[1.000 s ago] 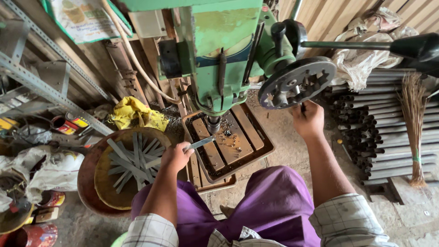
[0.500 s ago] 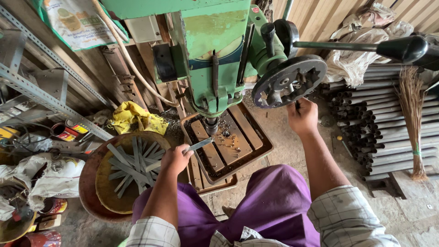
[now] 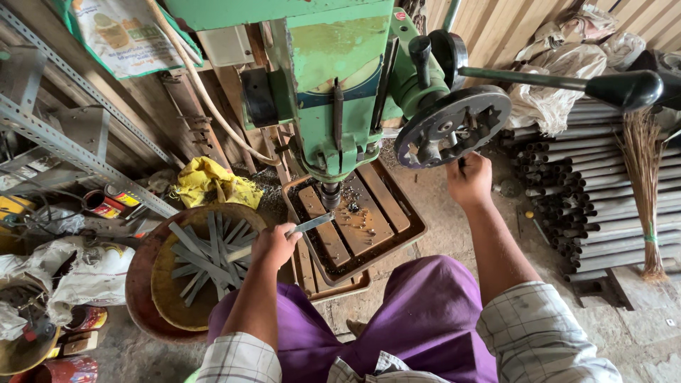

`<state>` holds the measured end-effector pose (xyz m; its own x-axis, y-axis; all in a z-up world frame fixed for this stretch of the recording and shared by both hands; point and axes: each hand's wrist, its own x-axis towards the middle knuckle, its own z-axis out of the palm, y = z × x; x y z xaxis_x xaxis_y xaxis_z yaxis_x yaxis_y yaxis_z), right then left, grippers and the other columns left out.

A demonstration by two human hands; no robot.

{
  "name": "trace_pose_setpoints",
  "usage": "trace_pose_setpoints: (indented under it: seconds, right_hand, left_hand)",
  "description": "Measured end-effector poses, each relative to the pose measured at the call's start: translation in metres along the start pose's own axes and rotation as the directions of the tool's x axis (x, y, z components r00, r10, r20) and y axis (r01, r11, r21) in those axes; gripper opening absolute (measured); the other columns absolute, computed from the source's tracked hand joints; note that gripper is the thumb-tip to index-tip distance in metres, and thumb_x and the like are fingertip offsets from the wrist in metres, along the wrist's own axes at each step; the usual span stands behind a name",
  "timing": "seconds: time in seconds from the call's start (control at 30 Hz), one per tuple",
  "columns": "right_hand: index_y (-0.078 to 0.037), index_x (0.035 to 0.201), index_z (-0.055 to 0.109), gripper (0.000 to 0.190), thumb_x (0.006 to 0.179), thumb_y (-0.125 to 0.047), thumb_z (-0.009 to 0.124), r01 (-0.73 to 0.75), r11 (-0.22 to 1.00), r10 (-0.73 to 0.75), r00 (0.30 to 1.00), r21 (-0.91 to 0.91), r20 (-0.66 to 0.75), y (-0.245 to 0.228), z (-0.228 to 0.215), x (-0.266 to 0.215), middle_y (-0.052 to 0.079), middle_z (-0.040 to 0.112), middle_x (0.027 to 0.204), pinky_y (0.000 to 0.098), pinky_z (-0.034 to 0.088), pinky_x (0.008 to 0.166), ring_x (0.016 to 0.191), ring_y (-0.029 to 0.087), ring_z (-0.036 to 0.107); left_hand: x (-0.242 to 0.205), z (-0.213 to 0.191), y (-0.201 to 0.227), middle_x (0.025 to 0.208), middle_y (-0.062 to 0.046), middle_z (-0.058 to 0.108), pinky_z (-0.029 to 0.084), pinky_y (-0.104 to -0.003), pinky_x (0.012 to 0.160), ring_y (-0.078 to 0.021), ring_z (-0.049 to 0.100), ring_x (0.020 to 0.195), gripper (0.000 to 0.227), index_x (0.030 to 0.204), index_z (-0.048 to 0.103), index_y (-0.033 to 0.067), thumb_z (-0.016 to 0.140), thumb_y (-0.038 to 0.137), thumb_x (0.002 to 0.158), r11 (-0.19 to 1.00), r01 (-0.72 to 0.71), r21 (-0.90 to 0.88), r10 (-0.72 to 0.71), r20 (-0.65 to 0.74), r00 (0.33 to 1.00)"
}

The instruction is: The person repeatedly picks up metal bars from a tray, positions them under a drill press, and operates the machine to drill holes. After each drill, the person returns the bar to the tray and repeats the process.

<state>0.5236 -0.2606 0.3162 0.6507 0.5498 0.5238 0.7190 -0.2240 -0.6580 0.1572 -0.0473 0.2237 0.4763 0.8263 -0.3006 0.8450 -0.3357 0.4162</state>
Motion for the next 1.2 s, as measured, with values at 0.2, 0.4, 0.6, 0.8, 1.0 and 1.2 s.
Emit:
trace_pose_setpoints:
  seconds: [0.2,0.4,0.6,0.8,1.0,1.2]
  right_hand:
    - [-0.001,0.096,0.066,0.022,0.103,-0.02,0.062,0.108,0.994,-0.108,0.994,0.025,-0.002,0.017,0.021,0.01,0.016,0.063,0.076,0.0378,0.047,0.064,0.069,0.026,0.059]
    - [-0.002,0.107,0.07,0.021,0.102,-0.02,0.062,-0.002,1.0,0.005,0.995,-0.03,0.104,0.006,0.02,0.016,0.017,0.07,0.086,0.04,0.051,0.071,0.08,0.028,0.067]
    - [-0.01,0.114,0.071,0.042,0.107,-0.048,0.053,-0.419,0.734,0.628,0.719,-0.535,0.298,-0.102,-0.092,0.009,0.014,0.073,0.093,0.0424,0.054,0.072,0.08,0.023,0.066]
    - [-0.002,0.093,0.072,0.05,0.105,-0.049,0.058,-0.274,0.806,0.493,0.801,-0.524,0.34,-0.154,-0.143,0.029,0.017,0.063,0.058,0.0441,0.05,0.059,0.054,0.026,0.063]
    - [-0.003,0.088,0.069,0.047,0.101,-0.047,0.06,-0.359,0.846,0.494,0.805,-0.395,0.328,-0.137,-0.128,0.018,0.012,0.055,0.054,0.0419,0.045,0.052,0.05,0.022,0.055]
    - [0.002,0.085,0.066,0.05,0.102,-0.044,0.061,-0.381,0.859,0.494,0.791,-0.342,0.36,-0.126,-0.127,0.017,0.01,0.053,0.052,0.0405,0.044,0.048,0.046,0.021,0.053]
  left_hand:
    - [0.001,-0.006,0.004,0.101,-0.01,0.079,0.058,-0.041,0.084,-0.027,0.075,0.093,0.036,0.126,0.073,0.0347,0.067,0.05,0.094,0.997,0.07,-0.009,-0.069,0.091,0.993]
    - [0.002,0.002,-0.001,0.095,-0.006,0.078,0.057,-0.037,0.07,-0.0211,0.073,0.077,0.033,0.123,0.074,0.0337,0.068,0.048,0.094,0.996,0.075,-0.05,-0.071,0.081,0.994]
    - [0.004,0.007,-0.003,0.07,-0.003,0.074,0.042,-0.033,0.051,-0.015,0.059,0.056,0.026,0.1,0.076,0.0215,0.06,0.043,0.101,1.0,-0.022,-0.004,0.023,0.148,0.989]
    - [-0.014,0.003,0.002,0.067,-0.003,0.068,0.046,-0.032,0.051,-0.0153,0.057,0.055,0.03,0.091,0.077,0.0139,0.074,0.044,0.091,0.988,-0.156,0.004,0.147,0.315,0.938]
    - [0.008,0.018,-0.005,0.068,-0.003,0.069,0.05,-0.033,0.057,-0.017,0.066,0.06,0.039,0.09,0.078,0.0083,0.074,0.047,0.089,0.976,-0.216,-0.013,0.21,0.305,0.929]
    - [0.038,-0.001,0.0,0.067,-0.007,0.063,0.049,-0.037,0.049,-0.0192,0.057,0.053,0.049,0.092,0.069,0.0065,0.054,0.052,0.102,0.99,0.141,-0.018,-0.142,-0.109,0.984]
